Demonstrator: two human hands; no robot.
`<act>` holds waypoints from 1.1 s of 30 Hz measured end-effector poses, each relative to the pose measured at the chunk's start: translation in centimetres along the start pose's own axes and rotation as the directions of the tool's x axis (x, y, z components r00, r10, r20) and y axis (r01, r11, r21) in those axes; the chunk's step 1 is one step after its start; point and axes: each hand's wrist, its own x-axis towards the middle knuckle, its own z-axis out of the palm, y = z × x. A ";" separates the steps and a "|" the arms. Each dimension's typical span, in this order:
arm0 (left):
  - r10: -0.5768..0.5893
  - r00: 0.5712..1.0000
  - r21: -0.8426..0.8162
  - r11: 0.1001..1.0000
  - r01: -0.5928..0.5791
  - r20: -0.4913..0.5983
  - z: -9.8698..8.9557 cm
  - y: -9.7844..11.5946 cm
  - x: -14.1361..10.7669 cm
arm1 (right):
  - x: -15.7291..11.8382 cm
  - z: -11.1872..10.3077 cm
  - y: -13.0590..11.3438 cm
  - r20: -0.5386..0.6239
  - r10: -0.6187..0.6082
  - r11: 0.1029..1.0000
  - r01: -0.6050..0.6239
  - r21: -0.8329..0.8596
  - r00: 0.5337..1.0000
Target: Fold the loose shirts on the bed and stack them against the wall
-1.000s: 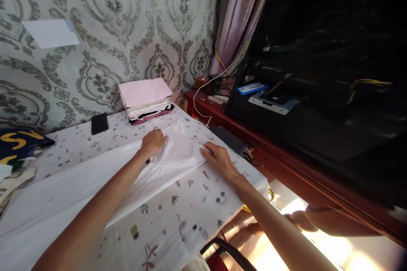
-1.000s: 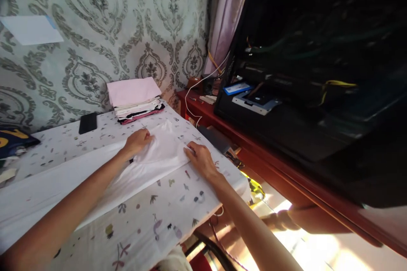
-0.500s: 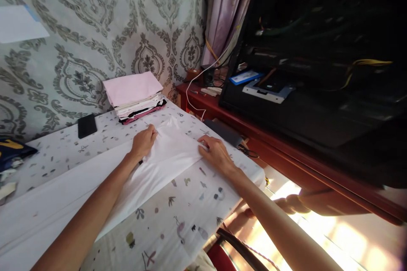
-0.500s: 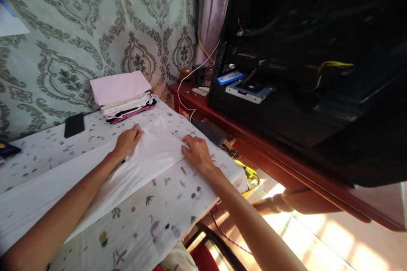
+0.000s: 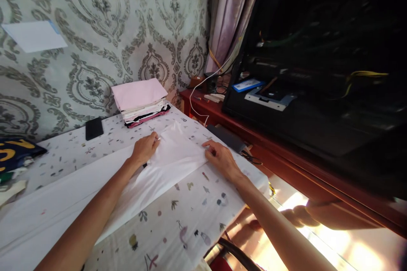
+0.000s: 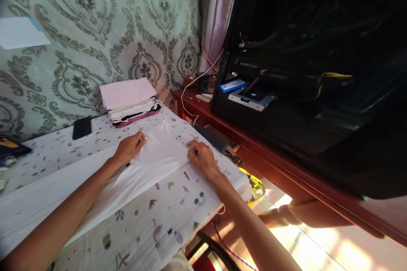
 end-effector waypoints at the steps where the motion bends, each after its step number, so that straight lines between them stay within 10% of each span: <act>1: -0.001 1.000 -0.012 1.000 0.001 0.001 -0.1 -0.1 -0.1 | 0.0 0.0 0.0 -0.001 0.000 1.000 0.000 0.002 1.000; 16: 0.064 0.994 -0.061 0.996 -0.070 -0.090 1.5 1.8 5.9 | -0.2 -0.3 0.2 -0.010 0.018 0.998 -0.018 0.055 1.000; 29: 0.277 0.957 -0.100 0.958 -0.269 0.090 4.2 4.6 7.8 | -0.3 -0.4 0.3 0.020 -0.001 0.999 0.000 0.039 1.000; 33: 0.227 0.964 -0.306 0.915 -0.261 -0.141 2.9 3.4 5.5 | -0.2 0.0 1.0 0.007 0.014 0.999 -0.014 0.036 1.000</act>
